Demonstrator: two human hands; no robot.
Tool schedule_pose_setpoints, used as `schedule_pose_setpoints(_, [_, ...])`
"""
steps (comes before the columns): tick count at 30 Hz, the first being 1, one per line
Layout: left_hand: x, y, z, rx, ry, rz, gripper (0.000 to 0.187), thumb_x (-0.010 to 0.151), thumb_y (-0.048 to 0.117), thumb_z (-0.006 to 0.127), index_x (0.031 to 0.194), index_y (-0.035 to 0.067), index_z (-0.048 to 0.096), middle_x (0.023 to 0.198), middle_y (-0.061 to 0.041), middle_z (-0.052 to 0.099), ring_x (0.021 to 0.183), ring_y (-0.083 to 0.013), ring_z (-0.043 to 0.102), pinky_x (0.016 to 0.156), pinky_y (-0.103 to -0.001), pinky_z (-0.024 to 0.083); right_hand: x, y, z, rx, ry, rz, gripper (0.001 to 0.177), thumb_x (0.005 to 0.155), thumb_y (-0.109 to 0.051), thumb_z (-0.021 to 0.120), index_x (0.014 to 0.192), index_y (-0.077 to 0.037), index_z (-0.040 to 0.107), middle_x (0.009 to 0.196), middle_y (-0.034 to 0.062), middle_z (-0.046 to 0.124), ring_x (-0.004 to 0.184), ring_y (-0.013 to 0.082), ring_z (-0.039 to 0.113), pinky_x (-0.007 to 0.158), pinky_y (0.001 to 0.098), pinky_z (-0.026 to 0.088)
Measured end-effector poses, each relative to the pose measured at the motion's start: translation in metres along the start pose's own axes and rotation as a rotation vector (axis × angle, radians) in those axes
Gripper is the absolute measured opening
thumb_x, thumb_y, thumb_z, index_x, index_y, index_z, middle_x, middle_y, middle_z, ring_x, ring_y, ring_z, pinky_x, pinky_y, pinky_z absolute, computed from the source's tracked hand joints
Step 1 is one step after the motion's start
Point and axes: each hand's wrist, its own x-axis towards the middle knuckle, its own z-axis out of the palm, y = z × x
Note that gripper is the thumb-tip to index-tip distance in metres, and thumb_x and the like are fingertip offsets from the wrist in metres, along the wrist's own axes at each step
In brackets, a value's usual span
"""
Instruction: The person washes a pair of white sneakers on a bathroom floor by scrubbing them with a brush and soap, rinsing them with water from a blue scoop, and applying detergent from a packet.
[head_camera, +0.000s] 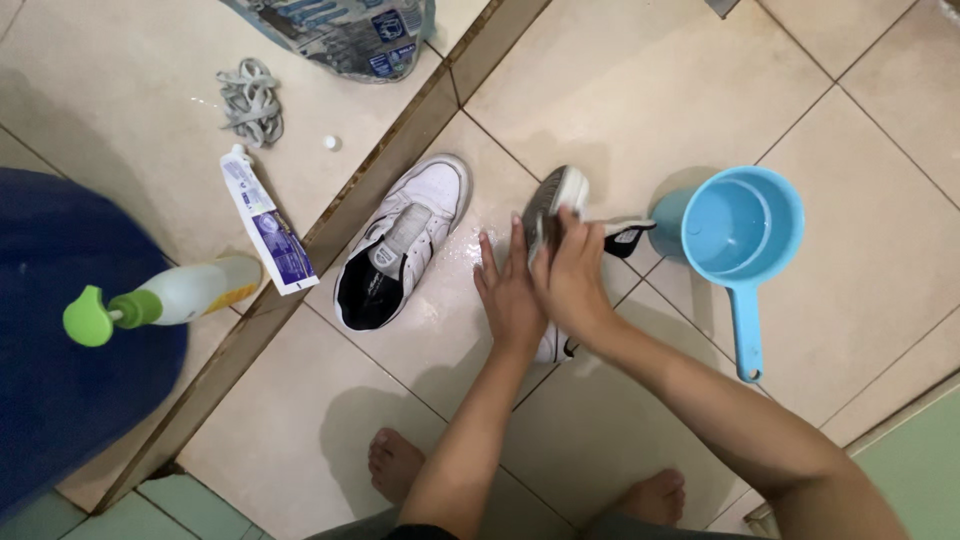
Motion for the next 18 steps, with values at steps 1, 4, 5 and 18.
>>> schedule_pose_setpoints(1, [0.0, 0.001, -0.001, 0.011, 0.019, 0.035, 0.087, 0.09, 0.04, 0.062, 0.164, 0.012, 0.025, 0.146, -0.015, 0.061, 0.154, -0.0436, 0.02, 0.115, -0.065, 0.021, 0.011, 0.008, 0.003, -0.003, 0.003, -0.001, 0.062, 0.094, -0.008, 0.058, 0.143, 0.02, 0.033, 0.121, 0.0391, 0.043, 0.112, 0.0494, 0.045, 0.101, 0.0573, 0.039])
schedule_pose_setpoints(4, [0.0, 0.006, -0.002, -0.014, -0.007, -0.033, 0.08, 0.098, 0.047, 0.062, 0.162, 0.016, 0.026, 0.142, -0.012, 0.062, 0.157, -0.041, 0.021, 0.12, -0.063, 0.023, 0.092, 0.051, 0.018, 0.03, 0.193, 0.071, 0.044, 0.103, -0.011, 0.055, 0.137, 0.013, 0.041, 0.128, 0.0361, 0.049, 0.117, 0.0491, 0.049, 0.105, 0.0544, 0.041])
schedule_pose_setpoints(5, [-0.002, 0.007, -0.003, -0.018, -0.015, -0.039, 0.08, 0.098, 0.047, 0.062, 0.162, 0.016, 0.026, 0.142, -0.012, 0.062, 0.157, -0.041, 0.021, 0.12, -0.063, 0.023, 0.111, 0.064, 0.017, 0.046, 0.159, 0.152, 0.039, 0.103, -0.013, 0.055, 0.132, 0.011, 0.045, 0.126, 0.0345, 0.052, 0.116, 0.049, 0.05, 0.104, 0.0541, 0.042])
schedule_pose_setpoints(18, [0.003, 0.008, -0.001, -0.033, -0.012, -0.018, 0.083, 0.096, 0.043, 0.062, 0.165, 0.017, 0.022, 0.145, -0.012, 0.06, 0.156, -0.0428, 0.021, 0.118, -0.063, 0.02, 0.063, 0.028, 0.01, 0.013, 0.148, 0.064, 0.046, 0.102, -0.01, 0.056, 0.138, 0.012, 0.039, 0.125, 0.0382, 0.049, 0.116, 0.0515, 0.049, 0.104, 0.0554, 0.041])
